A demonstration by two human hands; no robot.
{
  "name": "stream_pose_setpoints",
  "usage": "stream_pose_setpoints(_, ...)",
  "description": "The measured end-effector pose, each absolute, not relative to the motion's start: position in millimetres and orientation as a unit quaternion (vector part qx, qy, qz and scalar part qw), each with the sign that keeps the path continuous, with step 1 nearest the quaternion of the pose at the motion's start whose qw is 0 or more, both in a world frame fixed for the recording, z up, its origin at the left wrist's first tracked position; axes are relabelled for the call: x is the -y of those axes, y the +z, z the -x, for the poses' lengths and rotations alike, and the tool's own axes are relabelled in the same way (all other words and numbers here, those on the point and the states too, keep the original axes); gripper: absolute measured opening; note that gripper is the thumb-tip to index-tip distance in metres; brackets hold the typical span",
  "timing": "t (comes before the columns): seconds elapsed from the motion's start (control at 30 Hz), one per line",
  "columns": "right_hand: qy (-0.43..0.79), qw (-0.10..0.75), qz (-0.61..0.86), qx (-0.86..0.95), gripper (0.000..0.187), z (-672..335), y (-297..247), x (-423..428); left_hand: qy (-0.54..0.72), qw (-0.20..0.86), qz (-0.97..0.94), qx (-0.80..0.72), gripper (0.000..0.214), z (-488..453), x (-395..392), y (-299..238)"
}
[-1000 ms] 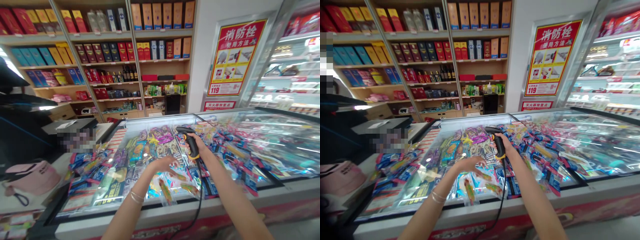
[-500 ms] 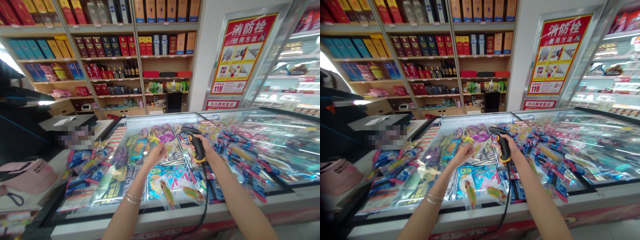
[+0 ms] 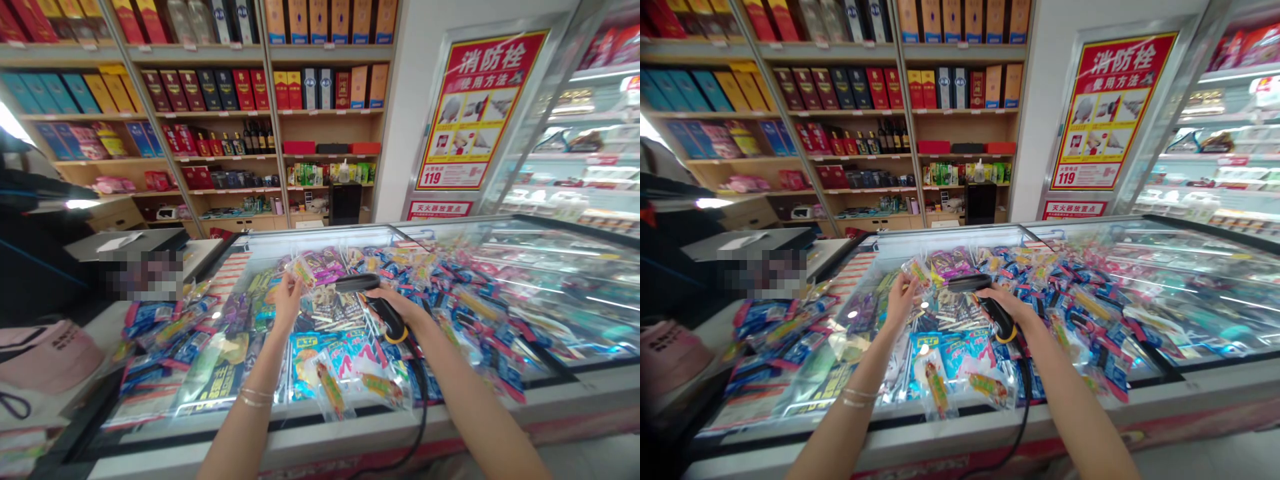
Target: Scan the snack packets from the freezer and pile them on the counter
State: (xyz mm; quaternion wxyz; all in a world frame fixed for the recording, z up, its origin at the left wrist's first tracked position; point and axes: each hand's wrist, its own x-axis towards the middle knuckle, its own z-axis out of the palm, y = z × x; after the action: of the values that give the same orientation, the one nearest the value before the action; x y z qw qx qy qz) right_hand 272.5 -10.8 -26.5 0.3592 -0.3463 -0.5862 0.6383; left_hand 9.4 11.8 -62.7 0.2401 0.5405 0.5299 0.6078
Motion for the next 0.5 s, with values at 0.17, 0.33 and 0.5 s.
stream_pose_setpoints(0.17,0.623,0.330,0.367,0.607,0.027,-278,-28,10,0.606,0.295,-0.533,-0.511,0.030,-13,-9,-62)
stream_pose_setpoints(0.33,0.618,0.313,0.386,0.609,0.028,-278,-27,12,0.594,0.274,-0.549,-0.520,0.028,-21,-5,-67)
stream_pose_setpoints(0.5,0.619,0.311,0.389,0.608,0.024,-276,-18,19,0.576,0.191,-0.581,-0.543,0.025,-28,-2,-71)
